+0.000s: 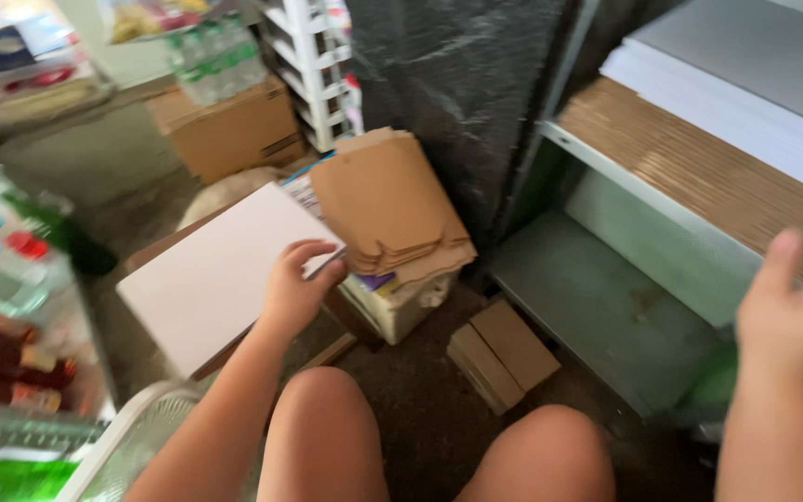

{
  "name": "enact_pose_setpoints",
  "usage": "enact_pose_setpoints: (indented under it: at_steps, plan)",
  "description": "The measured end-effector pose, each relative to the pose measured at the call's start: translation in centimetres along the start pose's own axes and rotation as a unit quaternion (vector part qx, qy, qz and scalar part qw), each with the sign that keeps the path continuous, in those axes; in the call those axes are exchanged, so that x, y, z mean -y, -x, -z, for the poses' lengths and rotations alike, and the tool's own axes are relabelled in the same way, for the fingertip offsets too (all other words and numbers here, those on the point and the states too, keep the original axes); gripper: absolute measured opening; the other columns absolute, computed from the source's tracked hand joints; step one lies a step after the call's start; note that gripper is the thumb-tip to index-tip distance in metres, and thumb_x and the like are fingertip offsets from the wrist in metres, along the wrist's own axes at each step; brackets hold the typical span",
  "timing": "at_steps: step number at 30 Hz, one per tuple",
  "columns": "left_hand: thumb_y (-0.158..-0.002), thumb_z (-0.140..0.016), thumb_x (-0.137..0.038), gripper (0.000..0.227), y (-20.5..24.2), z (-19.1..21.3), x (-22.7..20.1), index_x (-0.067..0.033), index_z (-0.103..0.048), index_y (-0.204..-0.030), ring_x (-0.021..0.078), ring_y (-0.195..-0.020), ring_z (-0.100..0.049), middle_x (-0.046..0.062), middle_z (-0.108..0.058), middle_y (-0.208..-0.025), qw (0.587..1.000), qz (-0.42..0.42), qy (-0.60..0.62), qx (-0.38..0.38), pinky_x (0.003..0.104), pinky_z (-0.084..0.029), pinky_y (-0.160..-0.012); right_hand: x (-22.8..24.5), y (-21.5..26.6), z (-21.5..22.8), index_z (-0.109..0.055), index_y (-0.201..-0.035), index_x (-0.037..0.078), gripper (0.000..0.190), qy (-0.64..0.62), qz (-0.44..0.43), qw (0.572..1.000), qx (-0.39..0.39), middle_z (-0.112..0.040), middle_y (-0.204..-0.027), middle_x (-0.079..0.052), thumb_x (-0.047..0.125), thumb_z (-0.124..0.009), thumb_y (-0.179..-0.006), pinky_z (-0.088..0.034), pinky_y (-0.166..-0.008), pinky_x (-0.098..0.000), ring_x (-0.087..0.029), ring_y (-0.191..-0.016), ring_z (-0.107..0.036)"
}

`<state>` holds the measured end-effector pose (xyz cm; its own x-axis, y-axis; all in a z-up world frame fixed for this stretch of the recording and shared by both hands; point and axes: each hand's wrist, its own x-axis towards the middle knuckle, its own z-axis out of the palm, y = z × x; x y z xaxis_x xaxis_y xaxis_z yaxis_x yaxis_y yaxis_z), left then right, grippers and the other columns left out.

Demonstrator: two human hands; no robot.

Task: The person repeatedly picks up stacks of white paper from a small wooden stool and places them onto a metal shelf. The person handles the paper by hand and stacks it neatly on top of existing paper and cardboard on the shelf.

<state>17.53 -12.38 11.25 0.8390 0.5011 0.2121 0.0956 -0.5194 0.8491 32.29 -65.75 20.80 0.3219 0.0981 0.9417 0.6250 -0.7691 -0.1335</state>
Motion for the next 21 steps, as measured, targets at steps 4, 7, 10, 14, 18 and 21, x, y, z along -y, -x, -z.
enact_pose_setpoints:
  at_steps: [4,7,10,14,18,21]
  plan:
    - [-0.087,-0.075,-0.029,0.024,2.8,5.6,4.9,-0.0228,-0.079,-0.110,0.0228,-0.123,-0.060,0.002,-0.069,-0.126,0.991,0.047,-0.099,-0.074,0.041,-0.045,-0.107,3.9,5.4,-3.8,-0.067,-0.111,-0.016,0.026,-0.094,0.072,0.993,0.005,-0.069,-0.113,-0.029,0.006,-0.063,-0.125,-0.045,-0.102,-0.0585,-0.051,-0.106,-0.060]
    - [-0.087,-0.074,-0.032,0.029,4.3,7.5,9.1,-0.0233,-0.077,-0.114,0.0294,-0.126,-0.056,0.004,-0.066,-0.129,0.979,0.082,-0.165,-0.091,0.044,-0.041,-0.111,3.8,13.6,-7.8,-0.077,-0.112,0.010,0.006,-0.079,-0.176,0.961,0.197,-0.074,-0.103,-0.003,0.011,-0.072,-0.109,-0.051,-0.089,-0.0338,-0.021,-0.092,-0.067]
    - [-0.083,-0.075,-0.034,0.033,4.8,8.0,12.2,-0.0242,-0.078,-0.114,0.0275,-0.125,-0.059,0.003,-0.068,-0.130,0.966,0.095,-0.224,-0.084,0.049,-0.041,-0.109,5.9,17.3,-10.4,-0.078,-0.111,0.013,0.018,-0.161,-0.311,0.862,0.367,-0.078,-0.106,-0.002,0.019,-0.072,-0.096,-0.052,-0.091,-0.0311,-0.017,-0.095,-0.070]
    - [-0.086,-0.070,-0.039,0.038,5.6,8.9,12.2,-0.0287,-0.075,-0.123,0.0196,-0.134,-0.053,-0.007,-0.061,-0.140,0.953,0.169,-0.250,-0.020,0.047,-0.033,-0.115,8.1,18.6,-11.3,-0.080,-0.123,0.018,0.032,-0.085,-0.397,0.693,0.596,-0.082,-0.114,-0.002,0.030,-0.071,-0.095,-0.057,-0.093,-0.0353,-0.020,-0.104,-0.074]
    - [-0.086,-0.070,-0.040,0.039,6.1,9.6,11.4,-0.0328,-0.076,-0.123,0.0189,-0.130,-0.055,-0.011,-0.061,-0.138,0.951,0.150,-0.269,-0.012,0.044,-0.033,-0.113,9.0,19.8,-10.4,-0.077,-0.127,0.021,0.033,-0.077,-0.383,0.660,0.642,-0.082,-0.115,-0.001,0.028,-0.070,-0.095,-0.055,-0.096,-0.0356,-0.019,-0.109,-0.073]
    - [-0.087,-0.071,-0.055,0.040,6.6,9.5,12.9,-0.0411,-0.072,-0.125,0.0204,-0.127,-0.063,-0.011,-0.065,-0.133,0.938,0.101,-0.329,-0.028,0.045,-0.045,-0.111,9.4,21.2,-9.0,-0.081,-0.118,0.031,0.031,-0.023,-0.317,0.724,0.612,-0.086,-0.104,-0.004,0.041,-0.075,-0.089,-0.062,-0.094,-0.0394,-0.026,-0.109,-0.078]
